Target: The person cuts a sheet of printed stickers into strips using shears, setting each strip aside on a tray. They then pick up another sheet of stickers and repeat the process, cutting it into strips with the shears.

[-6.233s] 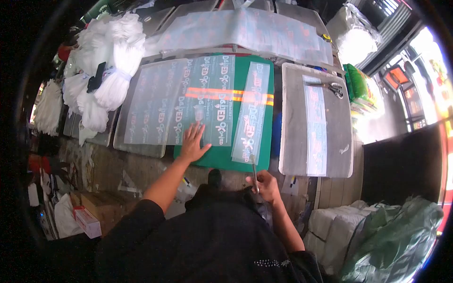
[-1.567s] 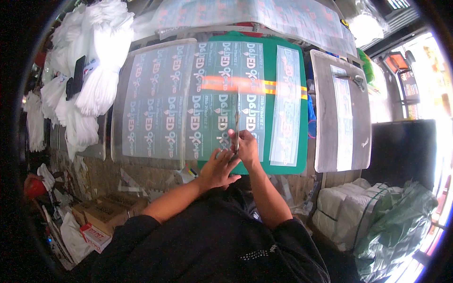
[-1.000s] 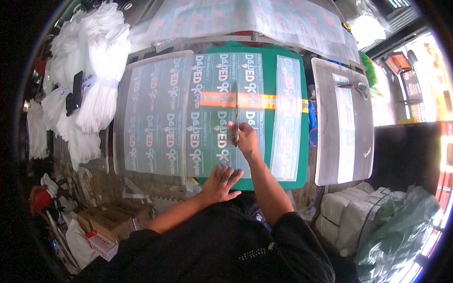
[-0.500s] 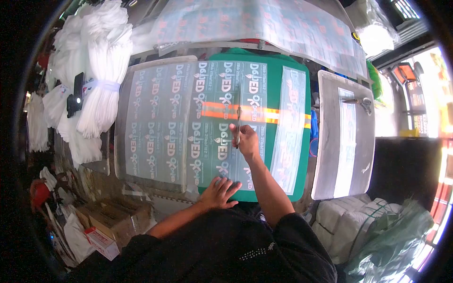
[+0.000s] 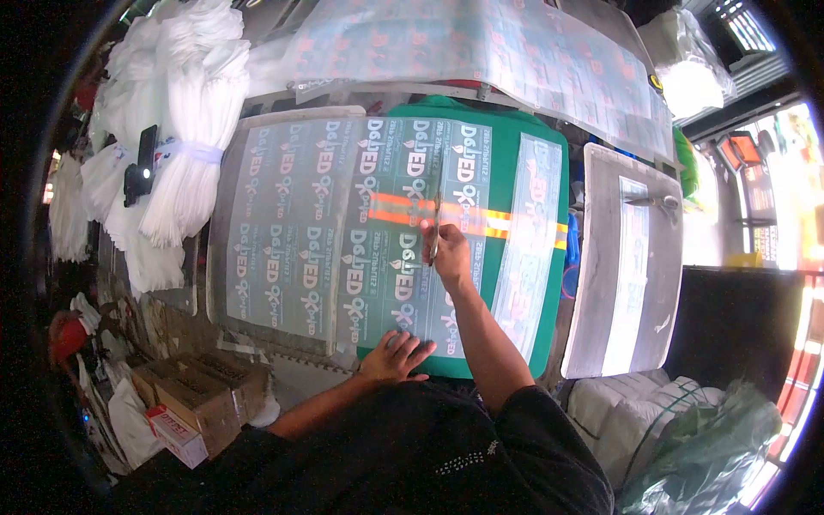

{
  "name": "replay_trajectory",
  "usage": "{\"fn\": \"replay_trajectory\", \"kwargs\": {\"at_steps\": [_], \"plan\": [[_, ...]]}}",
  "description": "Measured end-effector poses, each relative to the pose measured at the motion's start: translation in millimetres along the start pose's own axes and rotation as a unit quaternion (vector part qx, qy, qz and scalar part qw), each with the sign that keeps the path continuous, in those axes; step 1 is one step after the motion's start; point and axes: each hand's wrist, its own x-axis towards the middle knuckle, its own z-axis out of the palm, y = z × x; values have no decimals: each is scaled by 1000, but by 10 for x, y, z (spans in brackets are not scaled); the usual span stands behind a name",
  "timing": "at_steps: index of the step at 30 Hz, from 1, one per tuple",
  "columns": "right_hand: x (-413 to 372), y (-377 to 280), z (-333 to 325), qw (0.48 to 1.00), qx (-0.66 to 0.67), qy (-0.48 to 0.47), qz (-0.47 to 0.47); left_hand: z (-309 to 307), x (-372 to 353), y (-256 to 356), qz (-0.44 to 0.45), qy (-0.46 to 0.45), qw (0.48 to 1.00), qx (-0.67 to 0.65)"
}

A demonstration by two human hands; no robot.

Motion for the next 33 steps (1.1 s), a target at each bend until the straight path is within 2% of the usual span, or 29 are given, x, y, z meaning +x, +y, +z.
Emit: {"fn": "replay_trajectory", "kwargs": {"at_steps": [13,17,19,25,33], "plan": [[179,-156,1,999,-46,1,-20,-36,0,3,-8,3,1000,-19],[227,-176,34,1000,-13,-3,-14,-59,12,1,-10,2,1000,-27],[209,-255,58,999,5,-10,-45,-64,18,-1,-11,-1,1000,-28],[371,-196,38,1000,16,-1,-4,-58,14,1,-13,-5,1000,-26],[600,-176,19,999,-23,-11,-25,-6,-9,9,-19,-16,999,-29]]}}
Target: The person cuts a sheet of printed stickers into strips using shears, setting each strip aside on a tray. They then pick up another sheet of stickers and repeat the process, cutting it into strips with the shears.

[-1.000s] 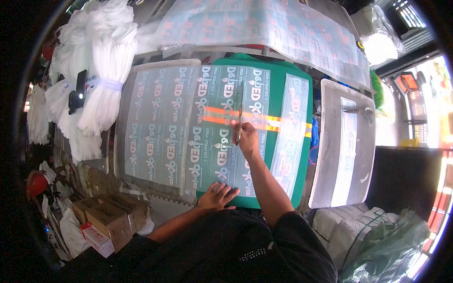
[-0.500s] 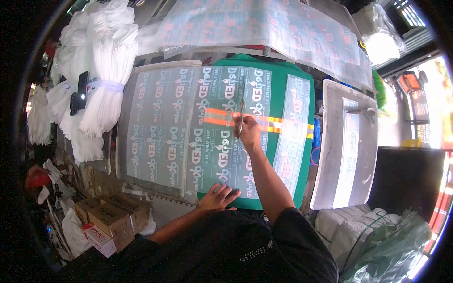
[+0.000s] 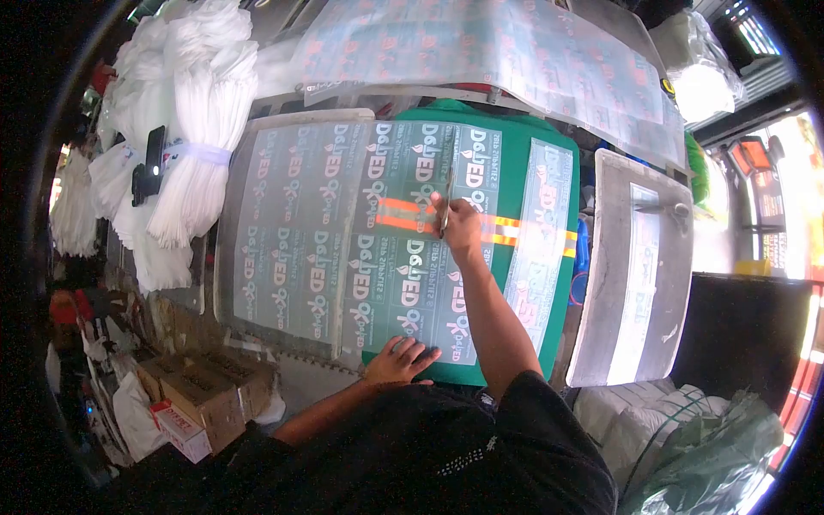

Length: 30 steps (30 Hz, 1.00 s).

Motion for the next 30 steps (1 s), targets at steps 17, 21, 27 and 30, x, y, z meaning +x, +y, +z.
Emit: {"fn": "replay_trajectory", "kwargs": {"at_steps": [17,21,27,30], "plan": [[181,-193,30,999,-31,15,4,11,-12,4,-2,0,1000,-9],[258,-188,35,999,-34,10,-6,-16,-12,18,-8,13,999,-37],[245,-318,35,998,-42,18,-31,-65,-2,39,-11,35,998,-41],[225,-436,48,997,-50,17,-55,-124,2,62,-10,39,998,-39]]}}
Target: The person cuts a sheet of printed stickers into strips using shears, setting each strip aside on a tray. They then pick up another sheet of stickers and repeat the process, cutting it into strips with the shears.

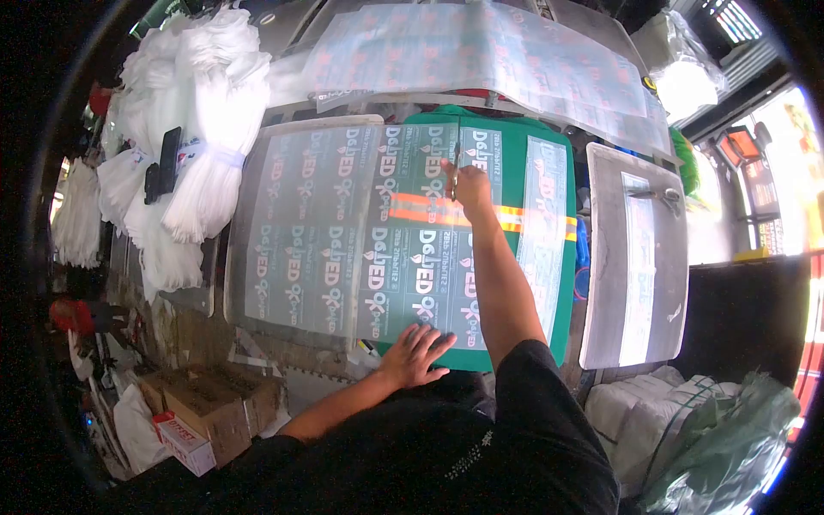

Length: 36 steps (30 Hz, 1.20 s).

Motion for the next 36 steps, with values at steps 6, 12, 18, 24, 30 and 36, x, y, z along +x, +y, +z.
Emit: {"fn": "replay_trajectory", "kwargs": {"at_steps": [6,12,18,24,30,36], "plan": [[-1112,-371,-115,996,-14,32,-87,-107,47,39,11,9,998,-57],[-2939,355,-734,992,-69,105,-17,-170,466,87,-14,74,996,-57],[-4163,962,-1578,962,98,254,35,261,835,-108,8,30,999,17],[-4477,1006,-2071,917,139,372,-12,162,1253,21,-105,207,924,-303],[-4232,1062,-2472,937,143,319,-4,67,1459,488,17,89,959,-270],[-4035,1044,-3024,964,103,243,25,410,1591,676,67,-73,981,-168]]}}
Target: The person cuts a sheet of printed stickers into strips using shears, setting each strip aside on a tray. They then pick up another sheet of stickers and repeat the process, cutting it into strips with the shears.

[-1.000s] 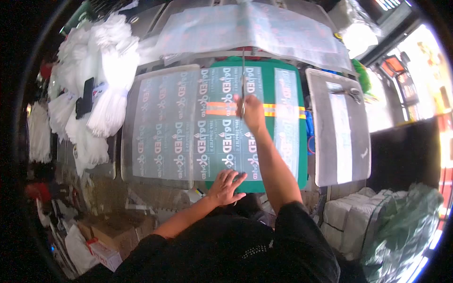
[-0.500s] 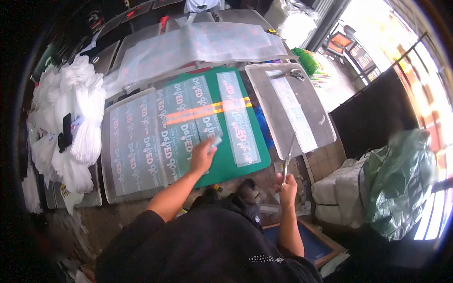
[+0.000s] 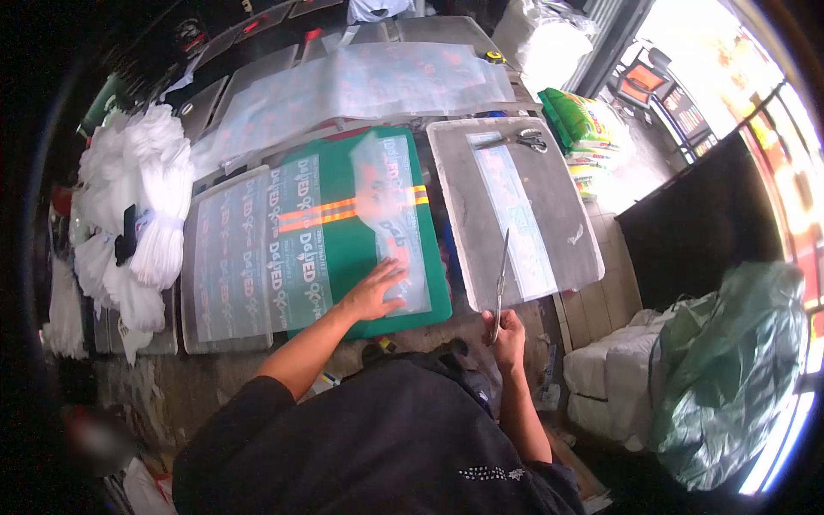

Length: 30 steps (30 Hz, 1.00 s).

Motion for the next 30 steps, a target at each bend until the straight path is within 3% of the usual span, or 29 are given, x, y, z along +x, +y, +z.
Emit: {"fn": "replay_trajectory", "kwargs": {"at_steps": [2,9,12,13,15,16,18,19,22,25,30], "plan": [[131,-27,-101,999,-10,-31,8,64,1,30,-21,-60,991,121],[538,-32,-232,990,-78,-113,21,123,-161,261,-95,9,988,120],[650,-23,-165,981,-144,-131,2,51,-465,277,-164,171,960,148],[661,-23,-118,980,-142,-137,4,50,-629,172,-168,170,959,152],[642,-28,10,983,-94,-158,3,118,-947,-125,-350,314,853,228],[604,-56,84,983,-93,-159,4,112,-1058,-186,-350,313,852,230],[517,-107,225,982,-99,-160,-3,70,-1198,-222,-441,173,837,273],[492,-83,288,982,-100,-162,-2,43,-1207,-200,-443,172,837,272],[438,44,390,974,-85,-209,14,168,-1046,-47,-338,122,901,245],[305,34,567,970,-85,-225,17,236,-943,25,-301,149,908,251],[50,87,862,963,-170,-209,5,-264,-1294,-199,-255,144,947,133]]}}
